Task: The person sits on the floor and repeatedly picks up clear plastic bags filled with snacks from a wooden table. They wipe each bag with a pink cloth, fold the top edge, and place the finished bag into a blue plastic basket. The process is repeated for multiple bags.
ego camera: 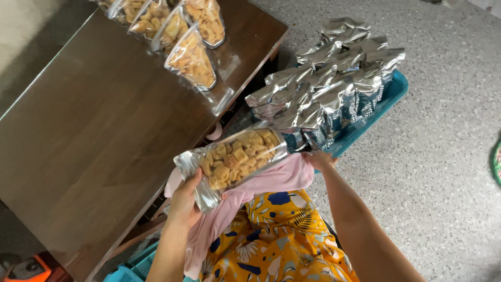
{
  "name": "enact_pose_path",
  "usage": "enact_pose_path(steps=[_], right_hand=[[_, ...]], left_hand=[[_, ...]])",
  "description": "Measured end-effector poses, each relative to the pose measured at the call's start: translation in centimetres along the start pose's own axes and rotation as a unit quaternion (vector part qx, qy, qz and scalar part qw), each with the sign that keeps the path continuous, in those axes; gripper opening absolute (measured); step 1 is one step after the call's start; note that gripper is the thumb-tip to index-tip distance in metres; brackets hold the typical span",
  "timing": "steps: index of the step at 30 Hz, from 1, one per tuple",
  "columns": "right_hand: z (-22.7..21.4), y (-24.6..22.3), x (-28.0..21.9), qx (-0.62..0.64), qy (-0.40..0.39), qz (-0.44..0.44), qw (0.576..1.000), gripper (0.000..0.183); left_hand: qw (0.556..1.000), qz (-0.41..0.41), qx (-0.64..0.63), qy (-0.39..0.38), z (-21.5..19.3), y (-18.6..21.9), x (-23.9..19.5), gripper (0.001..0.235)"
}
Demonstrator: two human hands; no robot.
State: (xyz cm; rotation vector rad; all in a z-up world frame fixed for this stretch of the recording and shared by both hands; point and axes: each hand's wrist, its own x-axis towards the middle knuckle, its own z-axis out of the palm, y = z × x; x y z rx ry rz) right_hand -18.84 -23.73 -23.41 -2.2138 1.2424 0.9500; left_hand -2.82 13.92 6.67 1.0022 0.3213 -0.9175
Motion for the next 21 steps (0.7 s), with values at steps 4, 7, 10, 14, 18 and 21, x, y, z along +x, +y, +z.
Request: enact_pose_path(steps=[4, 7, 10, 14, 18, 21], right_hand=[[-4.6, 1.7, -3.1, 0.617, -0.154, 0.027, 0.771, 0.069], [-8.0, 4.9, -7.6, 0.739, -0.227, 0.021, 0.634, 0.071], [-8.3, 8.9, -10.7, 0.772, -0.137, -0.087, 0.614, 0.066], [-8.2, 10.9, -13.0, 0.776, -0.271, -0.464, 0.33, 0.038], [-6.4, 6.4, -17.1, 0.663, -0.229, -0.507, 0.5, 0.022], [-4.8, -2.5, -22.5, 0.5, -0.134, -0.521, 0.678, 0.031]], left_hand=[[0.999, -0.02, 0.012, 0.046, -2.2, -1.8, 0.6, 0.042], [0.999, -0.004, -0.019, 0.041, -3.1, -3.8, 2.2, 0.042], [0.999, 0.019, -0.045, 0.015, -2.6, -5.1, 3.4, 0.043], [0.998, 0.035, -0.042, -0.034, -1.6, -6.8, 3.0, 0.043], [0.996, 0.063, -0.034, -0.052, -2.2, -9.1, 3.1, 0.039], [0.999, 0.025, 0.025, -0.02, -4.2, -10.7, 3.8, 0.035]])
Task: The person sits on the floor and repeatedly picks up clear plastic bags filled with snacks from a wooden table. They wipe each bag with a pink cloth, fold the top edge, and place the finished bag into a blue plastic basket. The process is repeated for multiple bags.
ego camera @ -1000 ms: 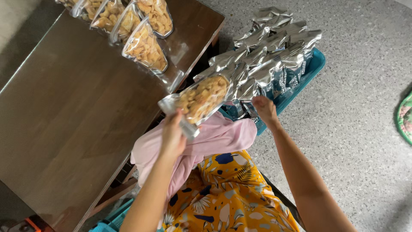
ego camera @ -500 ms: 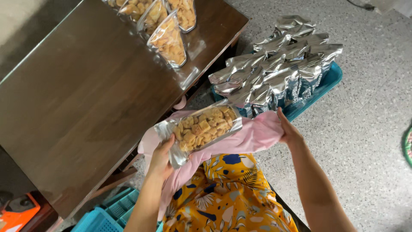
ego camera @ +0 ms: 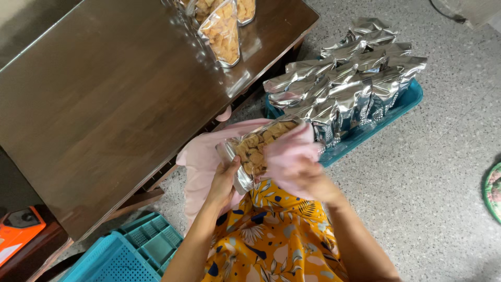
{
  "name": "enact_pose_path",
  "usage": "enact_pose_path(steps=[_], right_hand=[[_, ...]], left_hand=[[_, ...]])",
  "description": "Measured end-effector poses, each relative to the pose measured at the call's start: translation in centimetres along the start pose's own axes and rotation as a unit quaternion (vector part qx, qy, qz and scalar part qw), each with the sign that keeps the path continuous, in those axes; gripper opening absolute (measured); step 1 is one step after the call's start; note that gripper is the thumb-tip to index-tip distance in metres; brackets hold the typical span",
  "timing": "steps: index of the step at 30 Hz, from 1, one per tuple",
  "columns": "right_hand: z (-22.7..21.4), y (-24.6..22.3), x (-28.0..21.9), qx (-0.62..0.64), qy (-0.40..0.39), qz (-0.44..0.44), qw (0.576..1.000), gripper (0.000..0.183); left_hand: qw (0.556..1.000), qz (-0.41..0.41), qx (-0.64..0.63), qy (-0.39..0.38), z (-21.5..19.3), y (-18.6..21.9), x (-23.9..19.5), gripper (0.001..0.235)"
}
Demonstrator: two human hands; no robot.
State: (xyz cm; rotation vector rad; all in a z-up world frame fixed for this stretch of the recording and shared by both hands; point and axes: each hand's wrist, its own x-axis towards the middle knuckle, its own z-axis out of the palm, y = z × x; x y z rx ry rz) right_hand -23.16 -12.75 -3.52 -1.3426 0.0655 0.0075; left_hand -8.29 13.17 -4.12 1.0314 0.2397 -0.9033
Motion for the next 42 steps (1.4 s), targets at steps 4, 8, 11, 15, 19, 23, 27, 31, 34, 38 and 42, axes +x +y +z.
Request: enact_pose_path(steps=[4, 8, 11, 15, 19, 23, 27, 31, 34, 38, 42], right_hand=[[10.2, -2.3, 8.4, -0.557, 0.052, -0.266, 0.785, 0.021], [8.5, -2.4, 11.4, -0.618, 0.045, -0.163, 0.768, 0.025], [2.1, -0.6, 12.9, -0.568, 0.066, 0.027, 0.82, 0.023], [-5.1, 3.2, 11.9, -0.188, 0.23, 0.158, 0.941, 0.036], [-7.7, 0.7, 5.4, 0.276, 0.326, 0.032, 0.904, 0.042], [-7.5, -3.9, -0.1, 0.519, 0.264, -0.1, 0.807, 0.042], [-5.0, -6.6, -1.8, 0.466, 0.103, -0.145, 0.867, 0.036], [2.7, -4.4, 2.4, 0.106, -0.051, 0.01, 0.993, 0.04], [9.9, -5.0, 7.5, -0.521, -0.089, -0.084, 0.845, 0.042], [8.9, -7.6, 11.9, -0.499, -0.137, 0.124, 0.847, 0.05], [2.5, -5.1, 14.6, -0.332, 0.042, 0.182, 0.925, 0.049]], left_hand=[[0.998, 0.047, 0.025, 0.022, -2.2, -1.7, 0.9, 0.033], [0.998, 0.0, 0.03, 0.059, -1.5, -0.5, 0.0, 0.031], [0.997, 0.033, 0.059, 0.037, -0.3, 0.5, -0.1, 0.032], [0.996, 0.045, 0.077, 0.023, 0.9, 2.0, -0.1, 0.037], [0.918, 0.066, 0.388, 0.043, 1.3, 5.4, -1.3, 0.032], [0.62, 0.442, 0.639, -0.104, 2.6, 8.6, -1.9, 0.021], [0.489, 0.563, 0.631, -0.213, 3.0, 9.1, -2.6, 0.012], [0.323, 0.638, 0.661, -0.227, 0.9, 7.1, -2.7, 0.012], [0.336, 0.626, 0.666, -0.229, -0.6, 6.3, -3.5, 0.012], [0.345, 0.609, 0.692, -0.178, -1.3, 6.4, -5.2, 0.013], [0.391, 0.623, 0.662, -0.145, -0.4, 6.2, -4.5, 0.015]])
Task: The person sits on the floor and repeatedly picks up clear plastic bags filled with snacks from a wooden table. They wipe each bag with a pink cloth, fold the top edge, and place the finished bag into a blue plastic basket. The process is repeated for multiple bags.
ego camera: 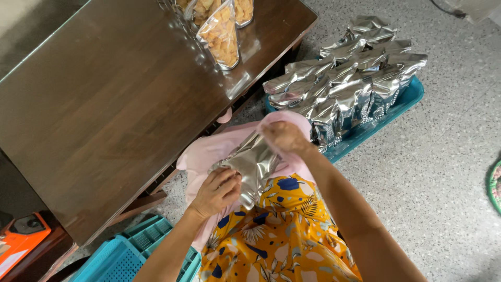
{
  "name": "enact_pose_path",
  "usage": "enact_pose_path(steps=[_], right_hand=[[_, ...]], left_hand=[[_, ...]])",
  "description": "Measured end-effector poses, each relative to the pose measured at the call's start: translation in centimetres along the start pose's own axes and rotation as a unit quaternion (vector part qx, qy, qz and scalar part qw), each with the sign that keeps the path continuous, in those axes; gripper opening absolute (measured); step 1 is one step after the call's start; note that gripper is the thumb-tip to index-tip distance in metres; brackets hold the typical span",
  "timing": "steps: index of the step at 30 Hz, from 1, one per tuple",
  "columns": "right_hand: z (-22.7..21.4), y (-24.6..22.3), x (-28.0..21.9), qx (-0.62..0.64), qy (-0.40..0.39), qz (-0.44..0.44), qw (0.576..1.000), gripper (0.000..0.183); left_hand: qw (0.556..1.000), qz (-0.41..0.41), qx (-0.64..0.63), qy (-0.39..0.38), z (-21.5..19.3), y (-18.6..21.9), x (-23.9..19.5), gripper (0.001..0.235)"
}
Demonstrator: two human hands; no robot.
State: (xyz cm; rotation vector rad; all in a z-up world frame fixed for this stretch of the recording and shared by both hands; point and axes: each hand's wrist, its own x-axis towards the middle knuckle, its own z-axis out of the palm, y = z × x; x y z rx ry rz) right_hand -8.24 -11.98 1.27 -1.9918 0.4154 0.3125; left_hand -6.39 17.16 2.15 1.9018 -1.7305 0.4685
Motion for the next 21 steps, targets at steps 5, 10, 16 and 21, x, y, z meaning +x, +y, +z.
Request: enact_pose_path(steps=[5, 10, 16, 21], right_hand=[[-3.2, 7.2, 0.3, 0.287, 0.048, 0.095, 0.952, 0.055], [-6.6, 12.0, -8.2, 0.644, 0.276, -0.029, 0.713, 0.053], [-6.2, 12.8, -14.2, 0.666, 0.082, -0.298, 0.679, 0.034], [2.0, 5.3, -11.5, 0.294, 0.025, -0.22, 0.93, 0.029]], left_hand=[[0.994, -0.047, -0.075, 0.07, 1.0, -0.9, 2.1, 0.027], [0.78, -0.547, -0.299, 0.06, 1.2, -1.4, 3.1, 0.017], [0.472, -0.634, -0.567, 0.234, 4.7, -1.3, 5.2, 0.041], [0.379, -0.654, -0.632, 0.17, 6.5, 2.2, 2.3, 0.04]])
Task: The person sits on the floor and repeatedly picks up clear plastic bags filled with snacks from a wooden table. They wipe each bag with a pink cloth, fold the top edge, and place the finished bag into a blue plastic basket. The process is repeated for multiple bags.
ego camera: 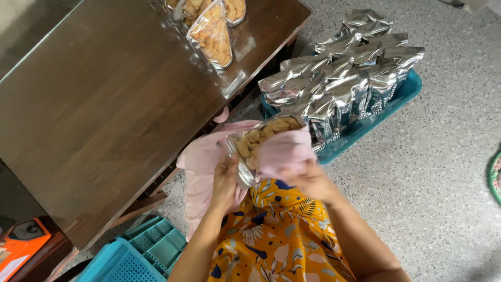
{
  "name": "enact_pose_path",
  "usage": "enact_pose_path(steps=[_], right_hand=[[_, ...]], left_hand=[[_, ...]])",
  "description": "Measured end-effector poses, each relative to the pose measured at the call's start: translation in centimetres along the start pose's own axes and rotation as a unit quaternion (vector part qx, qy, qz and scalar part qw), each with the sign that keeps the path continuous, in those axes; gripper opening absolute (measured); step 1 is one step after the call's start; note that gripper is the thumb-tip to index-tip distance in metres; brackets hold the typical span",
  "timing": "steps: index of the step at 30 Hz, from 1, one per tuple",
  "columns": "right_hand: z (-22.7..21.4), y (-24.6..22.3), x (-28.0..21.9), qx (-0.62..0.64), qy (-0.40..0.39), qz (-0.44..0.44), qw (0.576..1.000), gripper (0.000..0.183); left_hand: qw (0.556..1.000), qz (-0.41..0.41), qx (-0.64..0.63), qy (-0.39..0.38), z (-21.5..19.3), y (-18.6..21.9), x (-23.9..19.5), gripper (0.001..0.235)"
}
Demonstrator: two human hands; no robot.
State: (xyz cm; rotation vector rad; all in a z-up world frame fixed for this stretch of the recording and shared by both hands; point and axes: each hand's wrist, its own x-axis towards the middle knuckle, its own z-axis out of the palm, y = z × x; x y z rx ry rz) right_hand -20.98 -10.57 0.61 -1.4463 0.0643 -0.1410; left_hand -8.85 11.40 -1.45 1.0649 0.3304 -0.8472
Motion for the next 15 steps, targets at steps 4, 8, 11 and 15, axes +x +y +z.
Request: enact_pose_path(steps=[4, 8, 11, 15], right_hand=[[6.9, 0.9, 7.4, -0.549, -0.111, -0.022, 0.828, 0.045], [4.8, 2.4, 10.5, -0.555, -0.048, -0.062, 0.828, 0.04], [-0.4, 3.8, 11.6, -0.4, -0.002, 0.248, 0.882, 0.038], [-6.7, 6.2, 10.9, -0.188, 0.142, 0.203, 0.951, 0.051]], left_hand=[[0.987, 0.115, 0.11, -0.008, -2.2, -1.7, 0.6, 0.039], [0.992, 0.083, 0.084, 0.032, -3.2, -1.1, 0.5, 0.042], [0.992, 0.09, 0.082, 0.022, -2.7, -0.8, 0.3, 0.046], [0.99, 0.077, 0.113, 0.026, -1.0, 1.0, 0.5, 0.053]])
